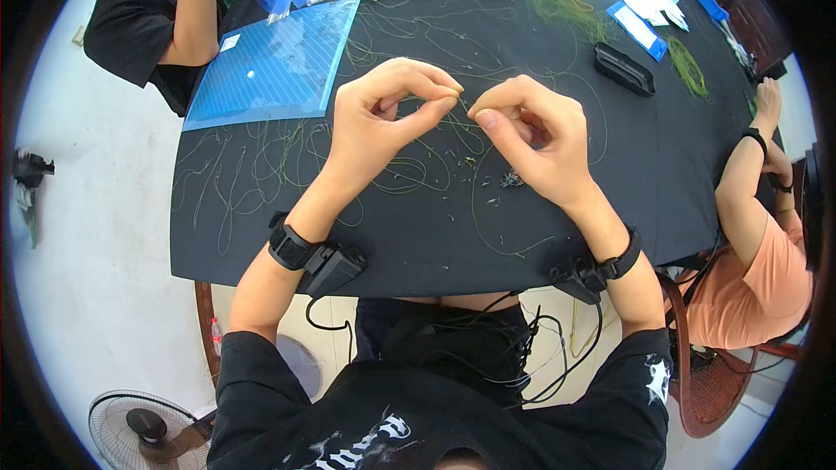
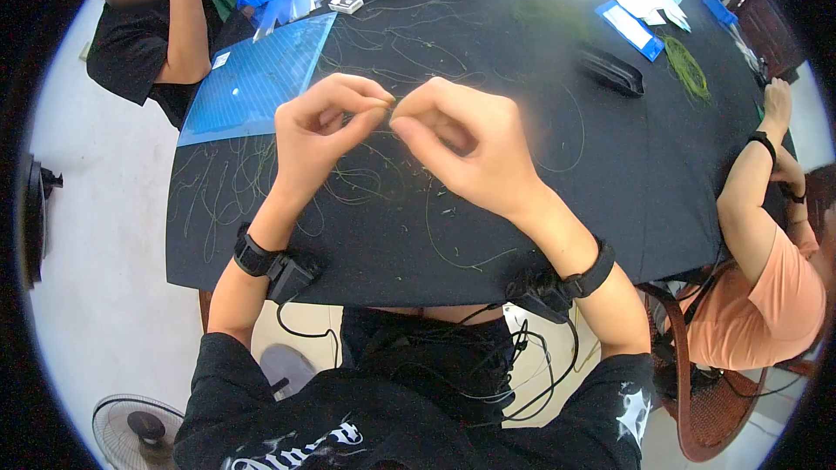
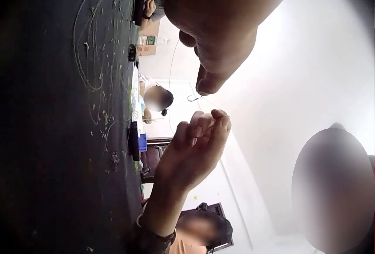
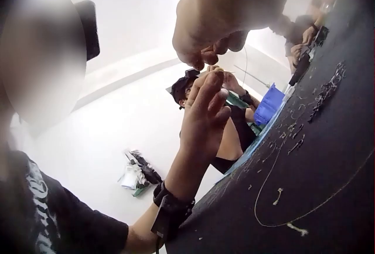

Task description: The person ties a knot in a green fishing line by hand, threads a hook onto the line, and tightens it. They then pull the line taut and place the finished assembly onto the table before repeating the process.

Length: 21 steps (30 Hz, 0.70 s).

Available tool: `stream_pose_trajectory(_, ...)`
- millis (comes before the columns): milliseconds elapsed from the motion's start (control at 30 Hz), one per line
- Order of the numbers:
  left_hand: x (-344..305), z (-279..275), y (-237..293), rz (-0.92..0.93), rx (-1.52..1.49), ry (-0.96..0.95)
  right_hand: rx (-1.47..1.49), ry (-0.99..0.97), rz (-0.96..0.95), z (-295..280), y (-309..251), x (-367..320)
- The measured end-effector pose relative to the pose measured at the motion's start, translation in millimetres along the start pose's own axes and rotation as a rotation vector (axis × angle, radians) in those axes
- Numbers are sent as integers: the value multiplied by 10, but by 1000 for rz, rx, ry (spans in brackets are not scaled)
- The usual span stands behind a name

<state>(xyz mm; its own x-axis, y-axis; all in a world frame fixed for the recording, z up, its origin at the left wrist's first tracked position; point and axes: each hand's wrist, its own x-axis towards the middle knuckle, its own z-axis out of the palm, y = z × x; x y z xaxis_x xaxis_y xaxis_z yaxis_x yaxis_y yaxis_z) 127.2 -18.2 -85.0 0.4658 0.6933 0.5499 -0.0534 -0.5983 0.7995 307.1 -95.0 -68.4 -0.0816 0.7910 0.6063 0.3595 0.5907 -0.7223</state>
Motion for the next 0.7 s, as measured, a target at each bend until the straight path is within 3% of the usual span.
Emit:
stream_pose_trajectory(133, -13, -50, 48, -18, 80, -92, -24, -53, -29, -37, 4, 11)
stream_pose_trajectory(367, -3, -42, 52, 0, 64, -61, -64, -145, -107, -20, 15, 9)
stream_pose_trajectory(467, -2, -2, 30, 56, 63, -41, -16, -105, -40, -48, -11, 5)
stream_pose_trajectory(600, 0, -19, 114, 124, 141, -107, 43, 102, 98, -34, 24, 30)
stream_pose_trajectory(700, 5, -20, 156, 159, 88, -105, 126, 95, 201, -30, 97, 51)
